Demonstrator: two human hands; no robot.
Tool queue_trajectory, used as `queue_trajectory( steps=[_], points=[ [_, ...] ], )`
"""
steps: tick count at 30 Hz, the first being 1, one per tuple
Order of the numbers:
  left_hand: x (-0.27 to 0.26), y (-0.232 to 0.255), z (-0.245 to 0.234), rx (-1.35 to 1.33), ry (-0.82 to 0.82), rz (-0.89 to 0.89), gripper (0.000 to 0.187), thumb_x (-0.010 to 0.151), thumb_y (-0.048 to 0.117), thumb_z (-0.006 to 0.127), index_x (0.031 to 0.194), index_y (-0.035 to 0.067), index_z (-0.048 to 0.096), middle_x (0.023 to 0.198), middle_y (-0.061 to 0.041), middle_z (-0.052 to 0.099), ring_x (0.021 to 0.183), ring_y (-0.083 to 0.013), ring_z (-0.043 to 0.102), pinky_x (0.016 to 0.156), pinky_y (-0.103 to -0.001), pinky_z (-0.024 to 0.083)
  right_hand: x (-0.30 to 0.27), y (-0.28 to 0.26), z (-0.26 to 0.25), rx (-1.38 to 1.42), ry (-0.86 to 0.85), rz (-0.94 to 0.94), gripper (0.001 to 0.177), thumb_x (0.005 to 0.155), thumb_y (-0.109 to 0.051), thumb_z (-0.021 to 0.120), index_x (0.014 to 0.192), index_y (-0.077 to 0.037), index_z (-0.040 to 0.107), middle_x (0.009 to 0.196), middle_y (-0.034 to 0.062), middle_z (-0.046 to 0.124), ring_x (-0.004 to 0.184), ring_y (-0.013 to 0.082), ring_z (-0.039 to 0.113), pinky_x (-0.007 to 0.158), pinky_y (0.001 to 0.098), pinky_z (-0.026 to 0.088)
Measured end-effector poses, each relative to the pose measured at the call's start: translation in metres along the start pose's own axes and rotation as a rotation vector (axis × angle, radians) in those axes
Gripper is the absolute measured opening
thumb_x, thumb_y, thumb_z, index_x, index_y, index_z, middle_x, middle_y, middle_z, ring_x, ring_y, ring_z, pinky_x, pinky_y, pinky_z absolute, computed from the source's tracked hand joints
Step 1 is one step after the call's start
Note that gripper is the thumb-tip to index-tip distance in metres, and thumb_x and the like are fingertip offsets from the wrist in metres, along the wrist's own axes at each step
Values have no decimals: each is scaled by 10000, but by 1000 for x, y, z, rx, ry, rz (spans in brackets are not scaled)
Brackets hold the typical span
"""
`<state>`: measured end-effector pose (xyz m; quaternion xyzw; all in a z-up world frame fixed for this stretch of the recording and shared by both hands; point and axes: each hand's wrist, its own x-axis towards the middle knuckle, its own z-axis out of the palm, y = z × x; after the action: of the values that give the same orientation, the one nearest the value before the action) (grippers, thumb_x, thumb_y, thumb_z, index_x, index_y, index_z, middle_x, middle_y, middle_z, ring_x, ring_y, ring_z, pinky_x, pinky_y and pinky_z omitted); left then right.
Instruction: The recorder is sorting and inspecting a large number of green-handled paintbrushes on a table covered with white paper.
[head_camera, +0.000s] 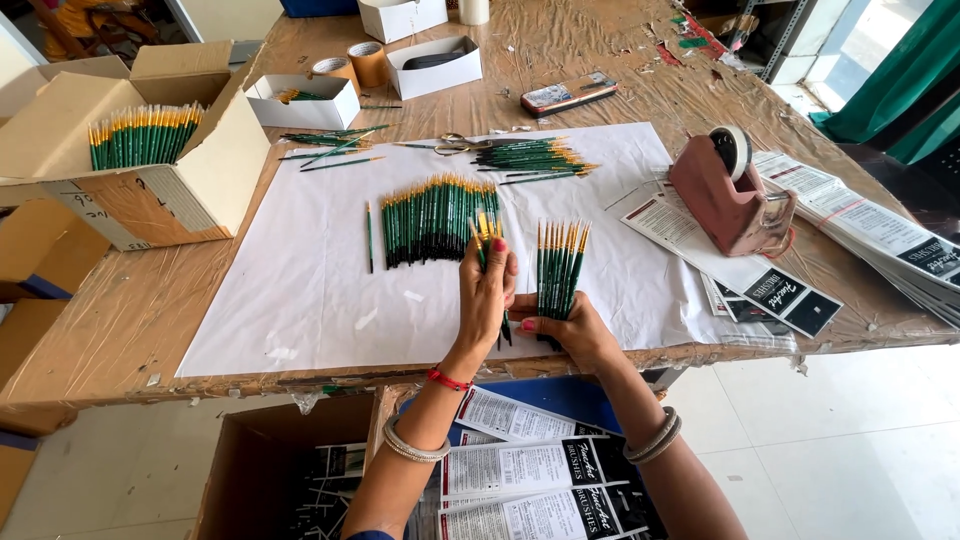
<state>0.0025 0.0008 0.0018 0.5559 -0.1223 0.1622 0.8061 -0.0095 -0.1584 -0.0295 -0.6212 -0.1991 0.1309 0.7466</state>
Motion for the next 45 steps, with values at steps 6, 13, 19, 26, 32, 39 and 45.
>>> queue_trajectory(
  steps=[6, 13, 19, 26, 32, 39, 45],
  points=[
    [10, -13, 5, 272, -146, 147, 225, 962, 203, 797, 1022, -11, 756, 696, 49, 514, 644, -52, 444, 582, -238, 386, 1, 9, -6, -12, -4, 8, 336, 892, 38, 696, 1225, 82, 686, 1088, 167, 772, 980, 188, 739, 893, 333, 624],
    [8, -4, 0, 95, -75, 130, 259, 1029, 271, 662, 1133, 35, 685, 948, 19, 697, 823, -39, 638, 749, -226, 545, -1, 1, -1, -74, -41, -12, 341, 918, 18, 690, 1256, 68, 697, 1154, 114, 773, 1052, 152, 699, 961, 318, 574],
    [8, -1, 3, 11, -120, -63, 359, 1009, 348, 658, 1072, -5, 653, 708, 45, 559, 510, -46, 434, 458, -220, 339, 0, 4, -3, -81, -87, -34, 349, 942, -18, 634, 1289, 19, 654, 1193, 42, 738, 1130, 98, 671, 1017, 269, 530],
    [5, -8, 11, 250, -202, 91, 246, 905, 219, 831, 982, -3, 761, 699, 43, 609, 628, -37, 504, 574, -232, 421, 0, 16, -12, -222, -19, -17, 236, 971, -36, 651, 1195, 4, 714, 938, -5, 701, 839, 63, 574, 742, 259, 521],
    [-3, -13, 9, 432, -175, 261, 193, 1010, 228, 710, 1053, 40, 717, 952, -47, 647, 830, -121, 592, 752, -302, 511, 2, 38, -25, -256, -30, -53, 159, 970, -57, 646, 1085, 19, 724, 882, -14, 705, 792, 60, 584, 693, 264, 514],
    [-18, 57, 11, -180, 73, 13, 82, 984, 248, 602, 1017, 172, 599, 1022, 53, 600, 857, -64, 635, 742, -253, 558, -2, 3, -1, -306, 51, 62, 367, 1028, -147, 582, 1355, -27, 698, 986, 73, 694, 758, 131, 496, 655, 314, 416],
    [-38, 19, -61, 229, 49, 413, 388, 1089, 263, 612, 770, 125, 439, 625, 90, 410, 559, -40, 337, 500, -248, 299, -2, -3, 4, -124, -28, 21, 359, 1010, -132, 501, 1249, 92, 648, 1269, 173, 717, 1224, 260, 667, 1079, 382, 500]
  ],
)
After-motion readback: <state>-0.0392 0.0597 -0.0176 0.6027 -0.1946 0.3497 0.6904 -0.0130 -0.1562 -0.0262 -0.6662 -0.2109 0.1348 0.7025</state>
